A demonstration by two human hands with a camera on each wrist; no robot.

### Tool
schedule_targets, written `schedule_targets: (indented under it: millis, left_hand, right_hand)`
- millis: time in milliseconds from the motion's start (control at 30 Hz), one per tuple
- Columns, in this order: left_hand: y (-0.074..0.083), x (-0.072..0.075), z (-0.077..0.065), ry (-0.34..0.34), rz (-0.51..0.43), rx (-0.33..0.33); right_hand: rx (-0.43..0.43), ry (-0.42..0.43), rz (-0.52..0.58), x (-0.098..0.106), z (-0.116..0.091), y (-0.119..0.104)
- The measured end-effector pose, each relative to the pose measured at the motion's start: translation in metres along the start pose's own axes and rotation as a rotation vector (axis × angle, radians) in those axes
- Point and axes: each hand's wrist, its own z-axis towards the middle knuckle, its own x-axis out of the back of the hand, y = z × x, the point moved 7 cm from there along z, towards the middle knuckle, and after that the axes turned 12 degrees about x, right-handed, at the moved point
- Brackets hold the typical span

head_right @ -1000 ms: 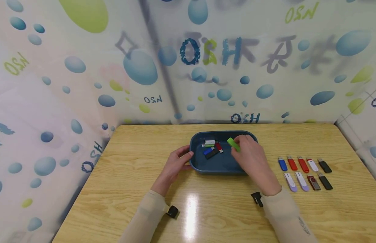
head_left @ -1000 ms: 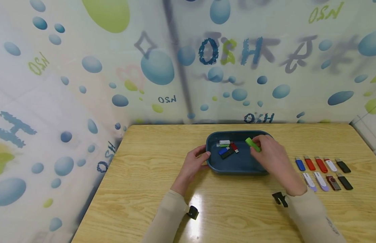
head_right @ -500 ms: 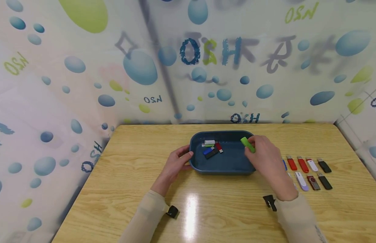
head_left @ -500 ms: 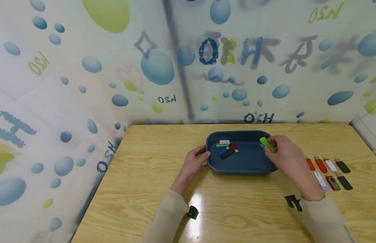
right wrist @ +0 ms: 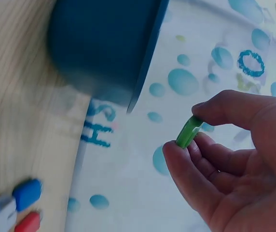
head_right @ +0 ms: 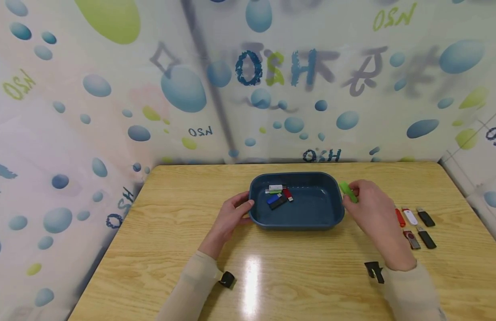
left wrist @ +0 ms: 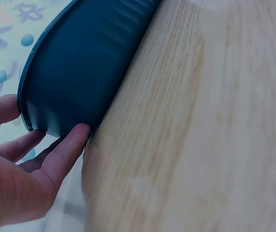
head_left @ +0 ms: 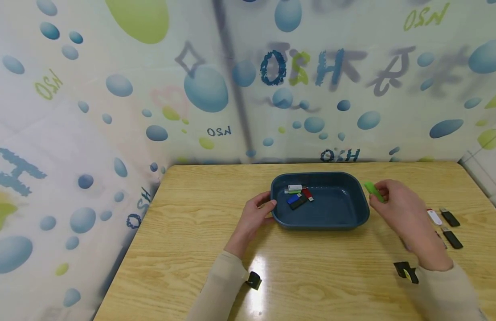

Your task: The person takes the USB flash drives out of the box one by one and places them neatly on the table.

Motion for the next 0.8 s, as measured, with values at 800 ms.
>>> schedule_targets:
  millis: [800]
  left_hand:
    - [-0.001,-0.003,-0.001,0.004,0.006,0.006]
  right_hand:
    - [-0.166,-0.027,-0.086,0.030,-0.047,0.090]
